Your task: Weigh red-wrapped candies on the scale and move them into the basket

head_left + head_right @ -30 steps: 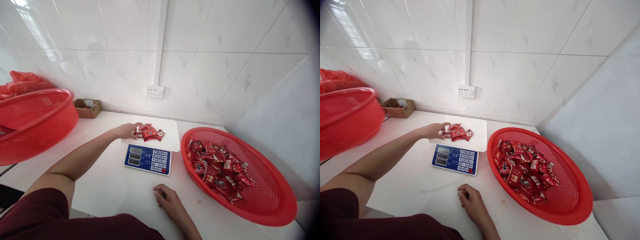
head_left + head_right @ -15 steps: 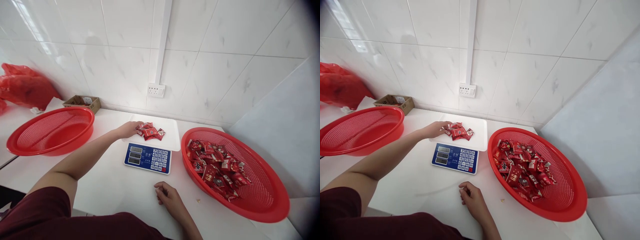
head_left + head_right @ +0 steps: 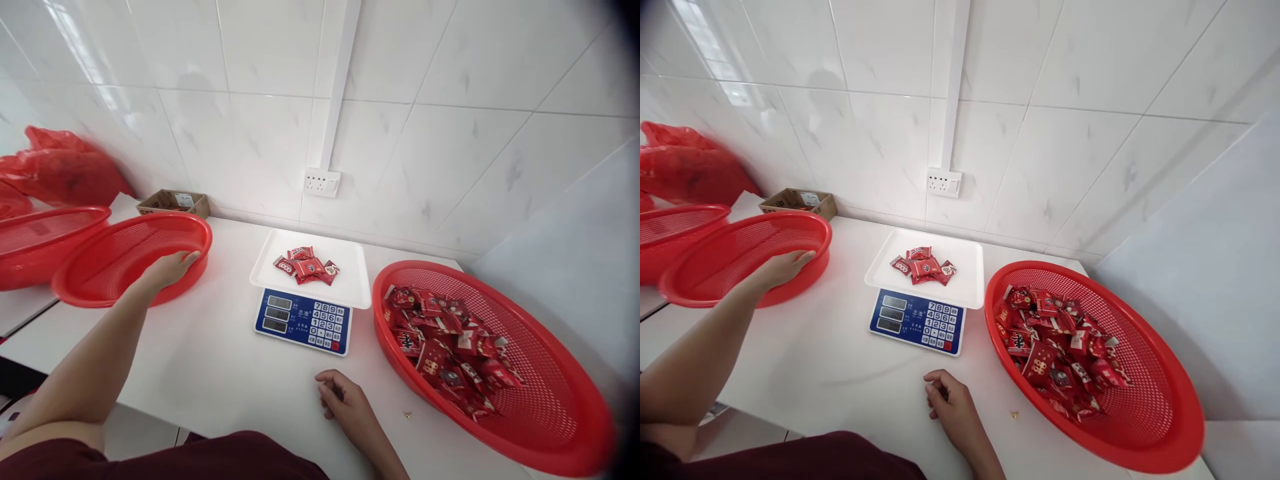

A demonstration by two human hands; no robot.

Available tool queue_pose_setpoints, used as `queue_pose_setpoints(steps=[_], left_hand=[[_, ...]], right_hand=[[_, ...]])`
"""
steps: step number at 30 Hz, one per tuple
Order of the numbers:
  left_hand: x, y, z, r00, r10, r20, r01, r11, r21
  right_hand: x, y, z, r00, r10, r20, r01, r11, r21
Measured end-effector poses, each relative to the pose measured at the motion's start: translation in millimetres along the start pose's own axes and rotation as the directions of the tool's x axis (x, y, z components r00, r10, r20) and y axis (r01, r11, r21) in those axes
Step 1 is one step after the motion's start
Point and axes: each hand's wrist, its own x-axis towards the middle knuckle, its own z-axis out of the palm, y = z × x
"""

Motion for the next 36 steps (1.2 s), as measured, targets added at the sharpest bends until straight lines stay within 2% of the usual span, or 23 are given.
queue_pose_setpoints(steps=[5, 9, 13, 15, 17, 19, 20, 23, 25, 29, 36], left_hand=[[-14.9, 22.2, 15.1, 0.983, 0.185, 0.023, -0.184, 0.982, -0.03], [-14.3, 36.9, 19.0, 0.936, 0.346, 0.055, -0.343, 0.937, -0.066], [-10.8, 42.3, 19.8, 0.907, 0.414, 0.073, -0.407, 0.908, -0.097], [-11.0, 48.3, 18.2, 0.904, 0.426, 0.03, -0.422, 0.902, -0.088], [-13.0, 61.4, 15.4, 0.89, 0.452, -0.062, -0.456, 0.886, -0.088], [-15.3, 82.6, 13.4, 0.842, 0.523, -0.135, -0.537, 0.836, -0.108], [-15.8, 95.4, 13.5, 0.801, 0.584, -0.133, -0.598, 0.792, -0.123], [-13.1, 134.5, 19.5, 0.629, 0.778, 0.006, -0.772, 0.624, -0.121], [-8.3, 154.3, 26.7, 0.581, 0.809, 0.085, -0.806, 0.587, -0.081], [1.4, 171.4, 38.2, 0.595, 0.799, 0.089, -0.799, 0.6, -0.038], [-0.7, 166.7, 33.6, 0.629, 0.776, 0.043, -0.776, 0.63, -0.033]], right_hand=[[-0.5, -4.2, -0.2, 1.0, 0.015, -0.019, -0.015, 1.0, 0.024], [-1.7, -4.4, -0.5, 0.999, 0.01, -0.037, -0.008, 0.999, 0.051], [-1.0, -3.7, -1.0, 0.998, 0.006, -0.055, -0.002, 0.998, 0.064], [-0.8, -3.6, -1.4, 0.998, 0.005, -0.06, -0.001, 0.998, 0.064], [-0.5, -3.5, -1.9, 0.999, 0.005, -0.054, -0.002, 0.998, 0.061], [0.1, -3.1, -2.4, 0.999, 0.01, -0.048, -0.007, 0.998, 0.056], [0.6, -2.8, -2.6, 0.999, 0.014, -0.048, -0.011, 0.999, 0.053], [2.1, -2.5, -2.4, 0.997, 0.018, -0.07, -0.014, 0.998, 0.057], [1.9, -3.1, -1.4, 0.996, 0.016, -0.09, -0.01, 0.998, 0.066], [-0.2, -4.7, 0.7, 0.993, 0.015, -0.113, -0.008, 0.998, 0.064], [1.1, -1.5, -0.2, 0.996, 0.0, -0.094, 0.006, 0.998, 0.059]])
